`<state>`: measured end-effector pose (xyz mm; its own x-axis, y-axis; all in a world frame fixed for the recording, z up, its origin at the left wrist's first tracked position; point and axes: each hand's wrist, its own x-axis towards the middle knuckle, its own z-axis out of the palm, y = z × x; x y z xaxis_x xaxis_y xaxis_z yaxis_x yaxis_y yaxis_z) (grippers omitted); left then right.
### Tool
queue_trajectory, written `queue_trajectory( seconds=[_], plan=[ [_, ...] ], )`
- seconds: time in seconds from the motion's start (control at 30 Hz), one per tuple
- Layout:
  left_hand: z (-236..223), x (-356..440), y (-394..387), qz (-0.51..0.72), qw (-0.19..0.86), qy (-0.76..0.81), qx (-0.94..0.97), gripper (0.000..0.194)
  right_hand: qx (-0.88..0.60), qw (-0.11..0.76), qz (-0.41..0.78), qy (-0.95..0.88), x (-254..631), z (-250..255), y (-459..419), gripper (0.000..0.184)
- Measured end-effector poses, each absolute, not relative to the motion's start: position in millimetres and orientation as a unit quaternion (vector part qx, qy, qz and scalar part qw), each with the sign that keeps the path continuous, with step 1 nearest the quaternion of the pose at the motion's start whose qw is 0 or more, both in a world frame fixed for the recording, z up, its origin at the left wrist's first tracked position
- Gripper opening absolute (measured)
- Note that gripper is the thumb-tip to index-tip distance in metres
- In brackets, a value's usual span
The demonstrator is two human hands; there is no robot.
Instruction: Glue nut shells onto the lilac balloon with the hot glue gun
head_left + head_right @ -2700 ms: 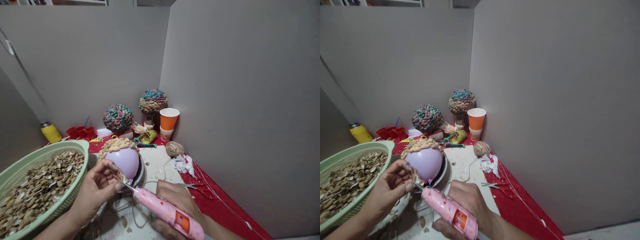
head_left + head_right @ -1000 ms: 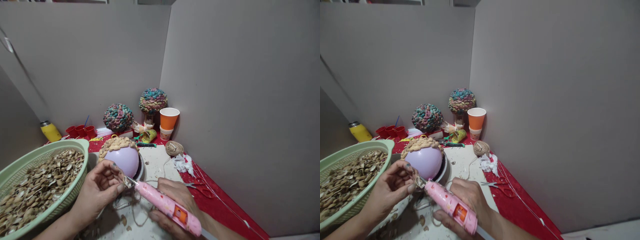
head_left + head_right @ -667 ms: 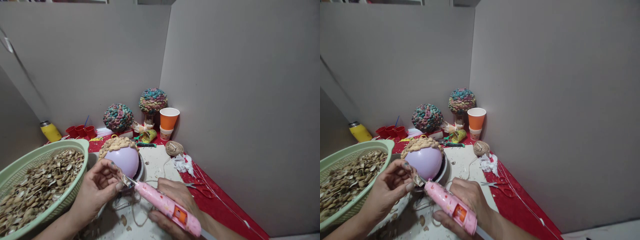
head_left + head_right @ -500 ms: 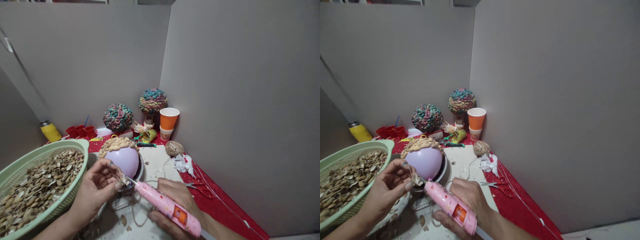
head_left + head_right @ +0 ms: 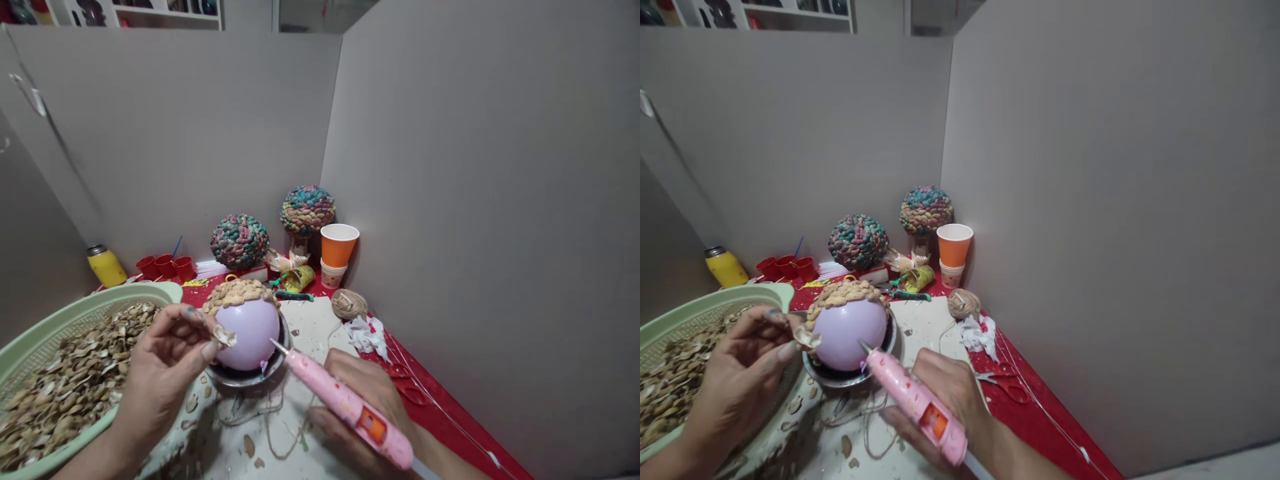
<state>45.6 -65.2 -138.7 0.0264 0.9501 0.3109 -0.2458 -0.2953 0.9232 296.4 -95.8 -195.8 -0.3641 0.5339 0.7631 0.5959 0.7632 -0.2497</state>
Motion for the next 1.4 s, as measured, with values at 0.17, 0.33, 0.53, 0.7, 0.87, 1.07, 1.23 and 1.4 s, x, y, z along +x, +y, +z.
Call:
queue_trajectory(
  seconds=[0.17,0.33,0.53,0.7,0.87,1.07,1.23,1.4],
  plan=[
    [-112.2,28.8,-72.8,0.685,0.423,0.312,0.504,0.022,-0.531,0.331,0.018,-0.78,322.2,-200.4,-75.8,0.026],
    [-91.3,15.4,-81.2,0.739,0.393,0.281,0.47,0.022,-0.628,0.196,0.035,-0.752,337.2,-212.4,-51.5,0.019],
    [-88.1,8.8,-81.8,0.726,0.387,0.271,0.5,0.019,-0.657,0.102,0.064,-0.745,345.4,-222.2,-45.6,0.016],
    [-90.8,6.9,-77.6,0.72,0.399,0.271,0.499,0.022,-0.651,0.055,0.091,-0.752,353.3,-217.8,-49.5,0.02],
    [-88.3,4.6,-77.6,0.709,0.376,0.296,0.517,0.019,-0.632,0.115,0.083,-0.762,344.9,-182.7,-50.8,0.033],
    [-85.0,3.3,-83.1,0.678,0.337,0.338,0.559,0.014,-0.466,0.318,0.11,-0.818,291.3,-142.7,-21.3,0.044],
    [-83.7,-0.8,-82.0,0.623,0.323,0.384,0.601,0.011,-0.406,0.307,0.192,-0.839,255.9,-141.6,26.3,0.068],
    [-89.9,-4.5,-76.0,0.552,0.333,0.419,0.639,0.009,-0.363,0.272,0.242,-0.858,243.0,-149.3,50.2,0.069]
  ],
)
